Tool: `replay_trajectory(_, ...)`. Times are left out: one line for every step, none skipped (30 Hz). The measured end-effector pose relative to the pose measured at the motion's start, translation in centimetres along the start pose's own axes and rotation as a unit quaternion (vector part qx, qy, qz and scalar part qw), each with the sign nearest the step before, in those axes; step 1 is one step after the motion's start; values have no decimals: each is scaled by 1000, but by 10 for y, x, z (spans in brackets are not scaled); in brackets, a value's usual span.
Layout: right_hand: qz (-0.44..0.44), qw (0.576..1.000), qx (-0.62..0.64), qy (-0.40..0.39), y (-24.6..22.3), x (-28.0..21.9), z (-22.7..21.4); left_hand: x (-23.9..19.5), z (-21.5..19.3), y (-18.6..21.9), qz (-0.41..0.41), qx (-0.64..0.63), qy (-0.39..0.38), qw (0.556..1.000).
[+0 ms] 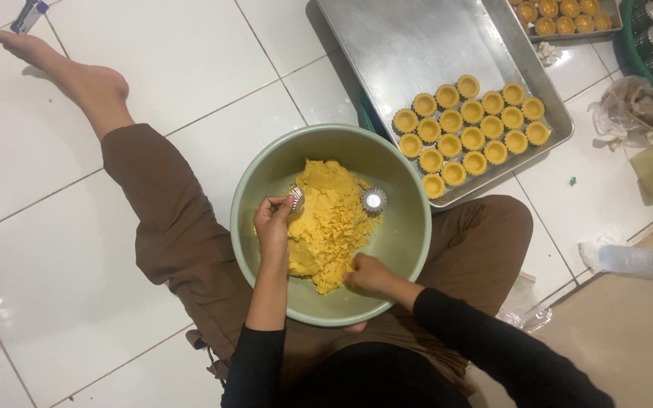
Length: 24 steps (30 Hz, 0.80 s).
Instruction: The person scoops yellow dough from a bowl using a metal mold, then shapes the dough into small cups by hand. The finished dough cups are placed onto a metal tray.
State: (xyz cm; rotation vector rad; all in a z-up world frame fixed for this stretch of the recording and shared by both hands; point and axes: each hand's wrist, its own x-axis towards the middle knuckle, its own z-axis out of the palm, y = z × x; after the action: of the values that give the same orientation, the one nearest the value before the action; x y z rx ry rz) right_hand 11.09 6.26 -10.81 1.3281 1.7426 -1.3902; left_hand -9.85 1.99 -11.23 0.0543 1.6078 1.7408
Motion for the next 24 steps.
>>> replay_trajectory(-1, 1000, -1, 0, -2, -4, -4, 1, 0, -1, 1, -1, 0, 1000)
replay_trajectory(-9, 999, 41, 9, -4, -7, -9, 2, -1, -2, -1, -4, -1, 1000)
replay_trajectory(-18, 996, 83, 18, -6, -11, -14, 3, -1, -3, -3, -7, -2, 1000)
replay_trajectory(-18, 996, 82, 16, -7, -7, -7, 3, -1, -3, -3, -7, -1, 1000)
replay_trajectory(-37, 999, 22, 8, -7, -3, -1, 3, -1, -4, -5, -6, -3, 1000)
replay_trajectory(-56, 998, -37, -1, -7, 0, 5, 3, -1, -4, -7, -4, -7, 1000)
replay_trajectory(-56, 998, -37, -2, 0, 19, 19, 1, 0, -1, -7, -4, -6, 1000)
replay_trajectory(-50, 991, -127, 13, 7, 37, 34, -1, 1, 2, -9, -4, -5, 1000)
replay_trajectory(-44, 975, -216, 29, 14, 56, 48, -2, 2, 5, -10, -5, -5, 1000)
replay_trajectory(-44, 975, -215, 29, 23, 69, 55, -2, 2, 5, -10, -4, -6, 1000)
replay_trajectory(-51, 962, -266, 38, 32, 82, 61, -2, 1, 6, -12, -5, -7, 1000)
replay_trajectory(-58, 945, -317, 48, 42, 94, 67, -2, 2, 6, -15, -7, -8, 1000)
replay_trajectory(-57, 945, -317, 49, 39, 95, 64, -3, 3, 8, -15, -7, -9, 1000)
replay_trajectory(-70, 937, -339, 43, 36, 95, 63, -4, 3, 9, -13, -9, -10, 1000)
replay_trajectory(-82, 928, -362, 37, 34, 95, 61, -5, 4, 10, -10, -11, -10, 1000)
replay_trajectory(-82, 928, -362, 35, 39, 97, 63, -4, 3, 8, -10, -10, -9, 1000)
replay_trajectory(-96, 917, -387, 35, 43, 99, 65, -4, 2, 5, -11, -14, -7, 1000)
replay_trajectory(-111, 904, -411, 37, 46, 104, 67, -1, 0, 4, -8, -17, -6, 1000)
replay_trajectory(-114, 903, -412, 39, 49, 96, 66, -5, 0, 8, -5, -17, -5, 1000)
replay_trajectory(-139, 891, -430, 37, 51, 88, 63, -7, 1, 12, -8, -17, -3, 1000)
replay_trajectory(-163, 878, -449, 35, 54, 80, 59, -10, 2, 16, -10, -17, -1, 1000)
replay_trajectory(-164, 877, -449, 34, 62, 75, 56, -8, 1, 12, -10, -17, 1, 1000)
replay_trajectory(-202, 895, -395, 40, 70, 71, 52, -6, -1, 7, -9, -18, -1, 1000)
replay_trajectory(-239, 908, -340, 46, 78, 67, 45, -2, 0, 4, -9, -20, -4, 1000)
